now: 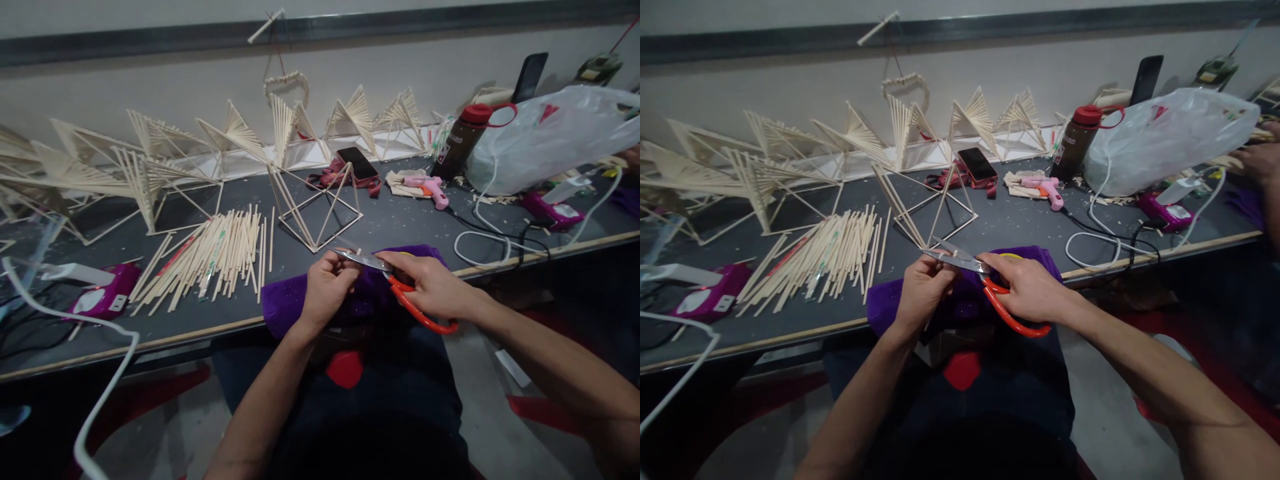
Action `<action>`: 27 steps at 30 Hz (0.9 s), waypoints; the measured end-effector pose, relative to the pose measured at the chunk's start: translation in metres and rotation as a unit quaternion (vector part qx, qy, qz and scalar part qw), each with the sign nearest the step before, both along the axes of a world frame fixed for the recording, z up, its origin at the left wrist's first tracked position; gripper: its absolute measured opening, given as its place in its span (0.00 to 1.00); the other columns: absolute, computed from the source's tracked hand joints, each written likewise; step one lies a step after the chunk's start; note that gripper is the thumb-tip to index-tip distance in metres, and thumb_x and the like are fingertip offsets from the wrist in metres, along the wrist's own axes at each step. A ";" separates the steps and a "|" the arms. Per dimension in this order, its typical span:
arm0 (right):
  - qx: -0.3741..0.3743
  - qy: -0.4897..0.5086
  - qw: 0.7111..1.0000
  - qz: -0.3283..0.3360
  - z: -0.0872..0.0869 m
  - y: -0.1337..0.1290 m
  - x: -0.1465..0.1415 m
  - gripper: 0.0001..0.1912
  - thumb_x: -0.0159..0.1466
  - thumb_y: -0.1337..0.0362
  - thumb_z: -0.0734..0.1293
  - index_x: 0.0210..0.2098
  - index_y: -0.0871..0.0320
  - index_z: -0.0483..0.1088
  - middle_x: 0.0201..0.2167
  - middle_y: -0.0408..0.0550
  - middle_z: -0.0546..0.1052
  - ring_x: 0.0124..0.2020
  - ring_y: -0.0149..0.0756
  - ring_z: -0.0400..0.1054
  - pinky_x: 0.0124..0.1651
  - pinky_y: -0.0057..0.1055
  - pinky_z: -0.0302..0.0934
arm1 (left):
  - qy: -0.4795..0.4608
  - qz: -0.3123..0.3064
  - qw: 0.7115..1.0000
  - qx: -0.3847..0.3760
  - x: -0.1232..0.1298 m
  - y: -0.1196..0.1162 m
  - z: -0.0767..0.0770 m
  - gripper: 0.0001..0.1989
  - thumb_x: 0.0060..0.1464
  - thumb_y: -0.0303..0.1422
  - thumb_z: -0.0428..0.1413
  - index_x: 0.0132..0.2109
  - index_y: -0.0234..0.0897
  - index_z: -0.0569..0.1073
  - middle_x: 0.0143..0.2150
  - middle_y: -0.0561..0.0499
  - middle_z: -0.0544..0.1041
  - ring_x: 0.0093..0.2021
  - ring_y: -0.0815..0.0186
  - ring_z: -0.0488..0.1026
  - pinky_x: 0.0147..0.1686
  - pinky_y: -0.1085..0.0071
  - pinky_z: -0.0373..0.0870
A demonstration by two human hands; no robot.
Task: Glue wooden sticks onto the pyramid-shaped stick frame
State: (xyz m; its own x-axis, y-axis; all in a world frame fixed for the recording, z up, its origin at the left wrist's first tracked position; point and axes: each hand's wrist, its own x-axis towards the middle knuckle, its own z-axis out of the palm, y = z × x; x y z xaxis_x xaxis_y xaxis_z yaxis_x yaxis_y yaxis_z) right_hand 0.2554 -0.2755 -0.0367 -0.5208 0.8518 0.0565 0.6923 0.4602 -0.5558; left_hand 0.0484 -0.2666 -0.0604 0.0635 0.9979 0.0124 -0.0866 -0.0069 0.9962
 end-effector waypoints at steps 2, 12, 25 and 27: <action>0.003 -0.010 1.000 -0.009 0.001 -0.001 0.001 0.27 0.64 0.59 0.64 0.62 0.55 0.62 0.49 0.53 0.76 0.37 0.38 0.71 0.42 0.34 0.64 | -0.007 -0.002 1.000 0.005 0.001 -0.001 0.000 0.08 0.52 0.35 0.62 0.34 0.35 0.73 0.19 0.59 0.67 0.17 0.76 0.58 0.17 0.78 0.55; -0.024 -0.014 1.000 0.005 0.009 -0.005 0.006 0.39 0.60 0.47 0.69 0.65 0.55 0.59 0.58 0.55 0.71 0.53 0.48 0.70 0.53 0.43 0.63 | 0.046 -0.026 0.999 0.007 0.002 -0.010 -0.005 0.20 0.57 0.45 0.57 0.25 0.34 0.73 0.19 0.54 0.68 0.16 0.75 0.59 0.17 0.76 0.53; -0.057 0.027 0.998 -0.010 0.002 -0.009 0.012 0.23 0.63 0.65 0.62 0.57 0.57 0.66 0.37 0.47 0.76 0.32 0.34 0.66 0.35 0.28 0.59 | 0.073 -0.042 0.996 0.032 0.018 -0.003 -0.011 0.18 0.60 0.40 0.54 0.25 0.35 0.71 0.17 0.56 0.67 0.16 0.74 0.60 0.19 0.75 0.55; -0.054 0.027 0.998 -0.015 0.001 -0.008 0.013 0.22 0.63 0.65 0.62 0.57 0.57 0.66 0.38 0.47 0.76 0.31 0.33 0.65 0.35 0.28 0.58 | 0.064 -0.040 0.997 0.032 0.019 -0.001 -0.012 0.14 0.58 0.37 0.55 0.27 0.35 0.72 0.18 0.56 0.68 0.17 0.74 0.62 0.20 0.76 0.57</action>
State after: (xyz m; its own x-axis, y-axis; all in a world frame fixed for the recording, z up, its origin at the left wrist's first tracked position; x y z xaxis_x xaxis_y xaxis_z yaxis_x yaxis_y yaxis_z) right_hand 0.2684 -0.2837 -0.0356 -0.4928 0.8701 -0.0088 0.6730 0.3747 -0.6377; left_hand 0.0674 -0.2679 -0.0723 0.1476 0.9871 0.0617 0.0376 -0.0679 0.9970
